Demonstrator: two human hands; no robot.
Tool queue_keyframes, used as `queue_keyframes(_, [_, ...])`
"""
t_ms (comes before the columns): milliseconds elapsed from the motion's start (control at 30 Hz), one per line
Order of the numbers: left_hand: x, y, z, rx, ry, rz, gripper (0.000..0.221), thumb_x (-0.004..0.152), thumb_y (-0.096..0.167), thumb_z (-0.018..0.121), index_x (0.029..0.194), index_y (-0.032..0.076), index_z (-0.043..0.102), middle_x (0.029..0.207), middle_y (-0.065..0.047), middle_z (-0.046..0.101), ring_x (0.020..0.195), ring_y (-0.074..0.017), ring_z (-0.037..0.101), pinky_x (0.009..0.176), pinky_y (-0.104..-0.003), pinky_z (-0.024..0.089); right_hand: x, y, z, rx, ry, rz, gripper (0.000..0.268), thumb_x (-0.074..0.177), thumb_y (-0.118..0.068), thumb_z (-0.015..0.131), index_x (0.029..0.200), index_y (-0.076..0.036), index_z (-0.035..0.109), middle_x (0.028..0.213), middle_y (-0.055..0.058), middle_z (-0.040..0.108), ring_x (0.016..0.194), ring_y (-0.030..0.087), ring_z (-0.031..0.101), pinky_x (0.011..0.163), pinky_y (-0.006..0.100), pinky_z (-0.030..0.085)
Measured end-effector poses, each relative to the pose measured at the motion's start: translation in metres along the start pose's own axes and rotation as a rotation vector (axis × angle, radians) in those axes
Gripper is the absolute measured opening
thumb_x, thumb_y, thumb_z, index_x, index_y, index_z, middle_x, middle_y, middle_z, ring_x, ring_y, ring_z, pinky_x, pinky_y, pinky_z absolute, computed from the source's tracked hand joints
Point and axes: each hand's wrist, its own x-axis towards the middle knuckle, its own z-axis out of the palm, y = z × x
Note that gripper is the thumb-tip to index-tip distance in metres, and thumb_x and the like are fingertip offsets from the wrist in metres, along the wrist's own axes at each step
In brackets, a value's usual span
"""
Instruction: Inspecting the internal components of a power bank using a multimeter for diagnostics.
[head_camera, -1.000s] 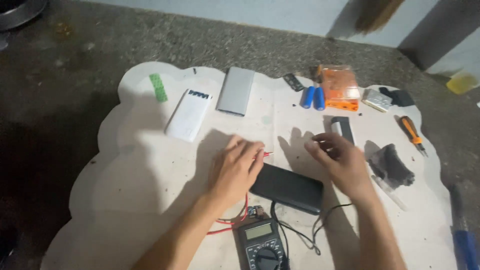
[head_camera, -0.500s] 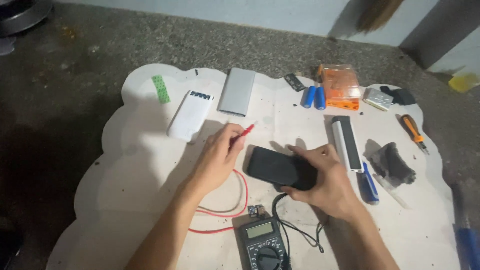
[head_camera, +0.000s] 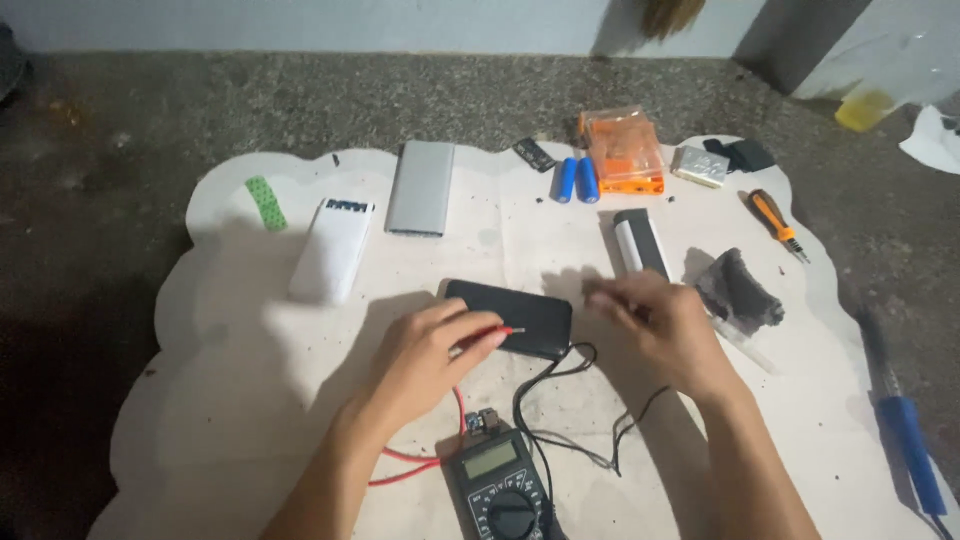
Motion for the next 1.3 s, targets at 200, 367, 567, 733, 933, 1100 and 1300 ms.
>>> queue_keyframes(200, [-0.006,0.003,0.008,0.057,0.039,0.182,0.02,0.094,0.022,0.074,0.108,0.009,0.08,0.086,-0.002,0.071,0.061,-0.0133,0.061,0.054,-0.03,0.051,-0.002,-0.006,-0.022,0.03,-0.372,0.225,0.019,0.081,-0.023,0.082,0.094,-0.013,0.091,0.087,-0.001,0.092,0.071,0.009,0.076,0.062,0.025,0.053])
queue_keyframes(367, [-0.008,0.001,0.017,0.125,0.005,0.188,0.022,0.095,0.027,0.072,0.106,0.009,0.08,0.089,-0.005,0.074,0.066,-0.0206,0.068,0.058,-0.036,0.055,-0.004,-0.008,-0.022,0.051,-0.39,0.231,0.02,0.081,-0.024,0.082,0.097,-0.015,0.09,0.09,-0.001,0.09,0.074,0.01,0.078,0.064,0.024,0.057])
queue_keyframes(567, [-0.01,0.005,0.024,0.158,0.039,0.211,0.019,0.096,0.026,0.073,0.105,0.01,0.079,0.086,-0.004,0.068,0.067,-0.0208,0.065,0.053,-0.036,0.052,-0.003,-0.012,-0.021,0.041,-0.426,0.288,0.018,0.082,-0.021,0.082,0.096,-0.014,0.089,0.087,0.0,0.09,0.075,0.011,0.079,0.069,0.025,0.058])
queue_keyframes(733, [-0.009,0.004,0.032,0.176,0.03,0.216,0.023,0.097,0.025,0.072,0.114,0.011,0.077,0.085,-0.006,0.066,0.07,-0.0229,0.065,0.054,-0.038,0.053,-0.002,-0.007,-0.018,0.083,-0.433,0.222,0.016,0.082,-0.019,0.082,0.094,-0.012,0.089,0.087,0.0,0.09,0.074,0.011,0.079,0.066,0.024,0.059])
queue_keyframes(933, [-0.009,0.001,0.038,0.203,0.107,0.259,0.026,0.097,0.027,0.073,0.118,0.013,0.077,0.086,-0.006,0.068,0.065,-0.0181,0.063,0.05,-0.033,0.051,-0.002,-0.004,-0.02,0.064,-0.476,0.208,0.017,0.081,-0.024,0.082,0.094,-0.014,0.089,0.086,-0.001,0.09,0.074,0.011,0.08,0.066,0.025,0.059])
queue_keyframes(1100, [-0.009,0.001,0.039,0.218,0.082,0.211,0.029,0.098,0.028,0.071,0.119,0.011,0.078,0.079,-0.003,0.06,0.063,-0.0202,0.061,0.047,-0.038,0.047,-0.001,-0.008,-0.019,0.056,-0.472,0.277,0.017,0.084,-0.022,0.081,0.096,-0.014,0.089,0.086,0.0,0.089,0.073,0.012,0.079,0.064,0.025,0.057])
queue_keyframes(1300, [-0.007,0.0,0.044,0.216,0.091,0.269,0.027,0.096,0.023,0.074,0.116,0.006,0.078,0.079,-0.004,0.062,0.058,-0.0201,0.06,0.043,-0.036,0.046,-0.016,-0.015,-0.009,-0.092,-0.484,0.242,0.017,0.093,-0.028,0.07,0.094,-0.013,0.079,0.077,0.0,0.083,0.062,0.013,0.071,0.057,0.027,0.052])
